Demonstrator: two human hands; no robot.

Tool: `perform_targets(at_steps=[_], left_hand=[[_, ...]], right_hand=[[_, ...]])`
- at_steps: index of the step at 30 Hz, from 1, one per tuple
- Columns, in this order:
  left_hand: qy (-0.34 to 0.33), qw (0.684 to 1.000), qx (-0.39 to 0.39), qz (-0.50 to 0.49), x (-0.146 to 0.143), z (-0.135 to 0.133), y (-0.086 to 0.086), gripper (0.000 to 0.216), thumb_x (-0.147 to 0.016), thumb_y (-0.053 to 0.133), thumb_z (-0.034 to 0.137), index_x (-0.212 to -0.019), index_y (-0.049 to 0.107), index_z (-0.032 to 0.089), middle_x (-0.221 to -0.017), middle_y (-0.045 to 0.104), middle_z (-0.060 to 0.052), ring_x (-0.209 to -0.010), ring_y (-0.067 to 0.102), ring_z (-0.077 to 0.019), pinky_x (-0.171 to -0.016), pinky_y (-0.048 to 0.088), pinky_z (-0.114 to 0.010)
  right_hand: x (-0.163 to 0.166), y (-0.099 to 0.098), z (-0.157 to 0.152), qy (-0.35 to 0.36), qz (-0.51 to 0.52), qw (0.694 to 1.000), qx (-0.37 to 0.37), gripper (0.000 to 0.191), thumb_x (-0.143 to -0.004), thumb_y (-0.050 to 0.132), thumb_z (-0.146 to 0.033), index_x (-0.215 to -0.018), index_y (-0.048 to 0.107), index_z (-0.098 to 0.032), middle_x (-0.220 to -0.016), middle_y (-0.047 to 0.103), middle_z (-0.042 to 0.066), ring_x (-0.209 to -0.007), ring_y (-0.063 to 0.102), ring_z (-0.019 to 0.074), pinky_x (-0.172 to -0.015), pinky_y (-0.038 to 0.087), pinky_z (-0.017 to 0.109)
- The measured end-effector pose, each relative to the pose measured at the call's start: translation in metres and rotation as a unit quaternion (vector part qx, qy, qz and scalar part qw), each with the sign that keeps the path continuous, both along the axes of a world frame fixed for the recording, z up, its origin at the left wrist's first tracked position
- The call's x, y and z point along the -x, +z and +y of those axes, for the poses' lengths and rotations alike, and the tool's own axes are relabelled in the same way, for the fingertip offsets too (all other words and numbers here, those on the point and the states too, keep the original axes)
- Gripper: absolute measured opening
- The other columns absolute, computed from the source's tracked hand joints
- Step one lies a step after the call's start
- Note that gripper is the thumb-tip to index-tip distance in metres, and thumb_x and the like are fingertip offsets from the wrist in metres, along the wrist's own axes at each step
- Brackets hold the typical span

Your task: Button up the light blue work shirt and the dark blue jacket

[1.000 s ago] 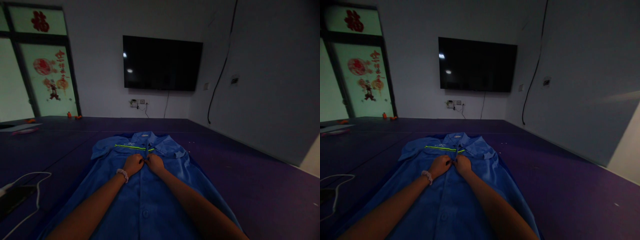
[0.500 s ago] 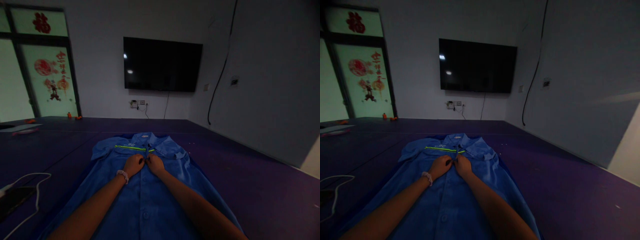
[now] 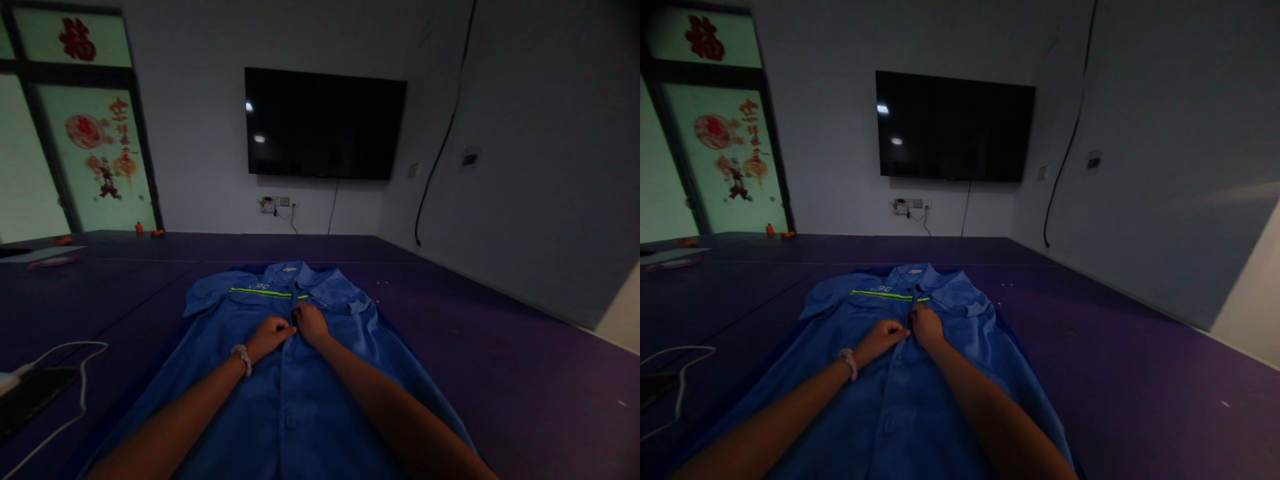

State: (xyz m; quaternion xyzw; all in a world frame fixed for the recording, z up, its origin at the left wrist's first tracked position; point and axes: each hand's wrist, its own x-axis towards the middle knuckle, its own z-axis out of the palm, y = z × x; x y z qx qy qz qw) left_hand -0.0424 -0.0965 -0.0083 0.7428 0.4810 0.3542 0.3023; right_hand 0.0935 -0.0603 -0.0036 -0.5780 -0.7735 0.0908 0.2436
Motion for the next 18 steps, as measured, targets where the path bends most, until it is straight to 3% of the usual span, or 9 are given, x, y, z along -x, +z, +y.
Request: perform_targets(at_steps=[3, 8, 11, 14, 18], left_hand=[[-0.033, 0.999, 0.027, -0.012, -0.001, -0.022, -0.002, 0.033, -0.07, 0.051, 0.04, -0.05, 0.044, 0.015, -0.05, 0.036, 0.006, -0.05, 0.033, -0.007, -0.048, 0.026, -0.019], [0.039, 0.999, -0.011, 0.02, 0.002, -0.047, -0.004, 0.017, -0.068, 0.056, 0.031, -0.065, 0.055, 0.014, -0.061, 0.051, 0.002, -0.059, 0.045, -0.01, -0.054, 0.034, -0.02], [0.064, 0.996, -0.035, 0.049, 0.002, -0.053, -0.002, 0.016, -0.07, 0.053, 0.029, -0.067, 0.057, 0.014, -0.063, 0.055, 0.0, -0.061, 0.05, -0.0115, -0.057, 0.037, -0.021], [0.076, 0.993, -0.054, 0.067, 0.001, -0.056, 0.002, 0.015, -0.071, 0.052, 0.026, -0.065, 0.056, 0.014, -0.064, 0.057, -0.001, -0.062, 0.052, -0.0123, -0.058, 0.037, -0.022], [0.068, 0.992, -0.066, 0.079, 0.003, -0.058, 0.004, 0.014, -0.072, 0.051, 0.025, -0.062, 0.055, 0.015, -0.065, 0.057, -0.001, -0.063, 0.052, -0.0125, -0.059, 0.037, -0.022]], right_hand=[[-0.001, 0.001, -0.001, 0.018, 0.027, 0.999, -0.009, 0.027, -0.082, 0.041, -0.016, -0.106, 0.054, -0.018, -0.096, 0.063, 0.007, -0.09, 0.058, 0.0157, -0.073, 0.038, 0.022], [0.0, 0.003, -0.009, 0.034, 0.096, 0.993, -0.053, 0.04, -0.078, 0.047, -0.014, -0.118, 0.046, -0.018, -0.093, 0.063, 0.004, -0.084, 0.058, 0.0136, -0.073, 0.04, 0.021], [0.0, 0.001, -0.027, 0.044, 0.116, 0.989, -0.077, 0.025, -0.079, 0.049, -0.019, -0.103, 0.057, -0.018, -0.089, 0.064, 0.004, -0.08, 0.058, 0.0137, -0.071, 0.041, 0.021], [-0.008, -0.005, -0.051, 0.075, 0.1, 0.991, -0.043, 0.019, -0.081, 0.048, -0.026, -0.082, 0.064, -0.017, -0.073, 0.064, 0.004, -0.066, 0.057, 0.0129, -0.061, 0.041, 0.02], [-0.024, -0.009, -0.076, 0.127, 0.072, 0.989, -0.014, 0.018, -0.078, 0.051, -0.024, -0.078, 0.067, -0.018, -0.07, 0.065, 0.002, -0.063, 0.057, 0.0125, -0.06, 0.04, 0.021]])
